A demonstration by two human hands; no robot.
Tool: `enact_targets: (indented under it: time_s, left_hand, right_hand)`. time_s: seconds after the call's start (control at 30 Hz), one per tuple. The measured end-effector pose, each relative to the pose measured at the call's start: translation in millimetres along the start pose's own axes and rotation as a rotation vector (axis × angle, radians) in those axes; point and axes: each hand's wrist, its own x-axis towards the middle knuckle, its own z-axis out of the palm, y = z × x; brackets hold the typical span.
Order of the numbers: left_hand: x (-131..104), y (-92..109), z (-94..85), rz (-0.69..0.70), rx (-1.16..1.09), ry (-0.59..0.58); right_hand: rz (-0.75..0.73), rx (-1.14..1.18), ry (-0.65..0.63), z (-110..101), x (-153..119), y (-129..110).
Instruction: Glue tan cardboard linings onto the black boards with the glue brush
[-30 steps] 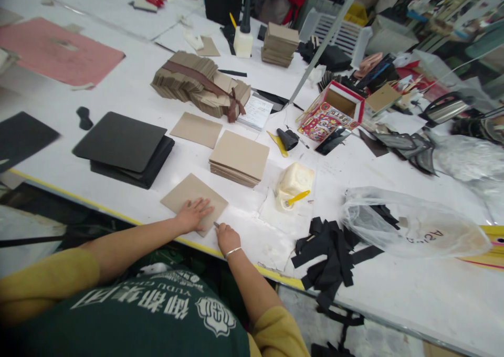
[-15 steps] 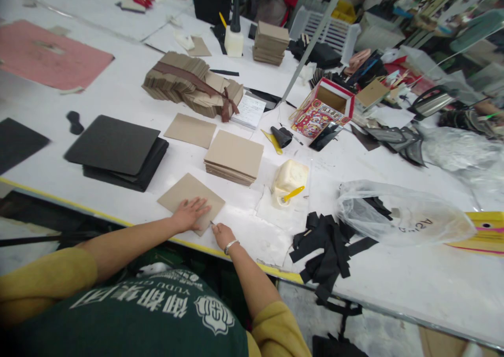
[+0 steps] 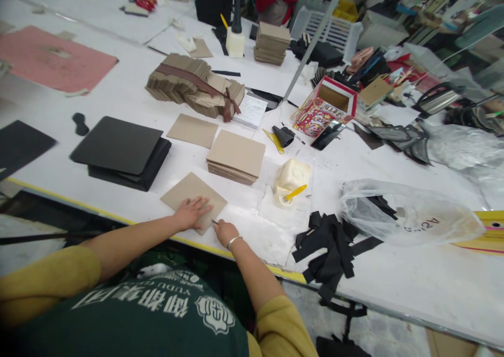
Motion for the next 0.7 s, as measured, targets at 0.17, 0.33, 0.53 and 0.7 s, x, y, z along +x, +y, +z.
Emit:
enact_targets:
  time_s: [0.17,0.33,0.53,0.7]
  left_hand:
    - [0,1,-0.7,-0.01,0.001,-0.016]
    - [-1,2,-3.2,-0.011,-0.001,-0.016]
    - [0,0,-0.7,-0.007,-0.003,0.001]
    - [2,-1,2.2,-0.005,-0.005,-0.002]
  right_hand:
    - [-0.014,0.084,-0.07,-4,4,4]
    - [0.027,0.073,-0.059,1,0,-1]
    - [-0.004,-0.268,0.128,12,-6,-5]
    - [-0.016,-0.268,0.063,6,1,-2]
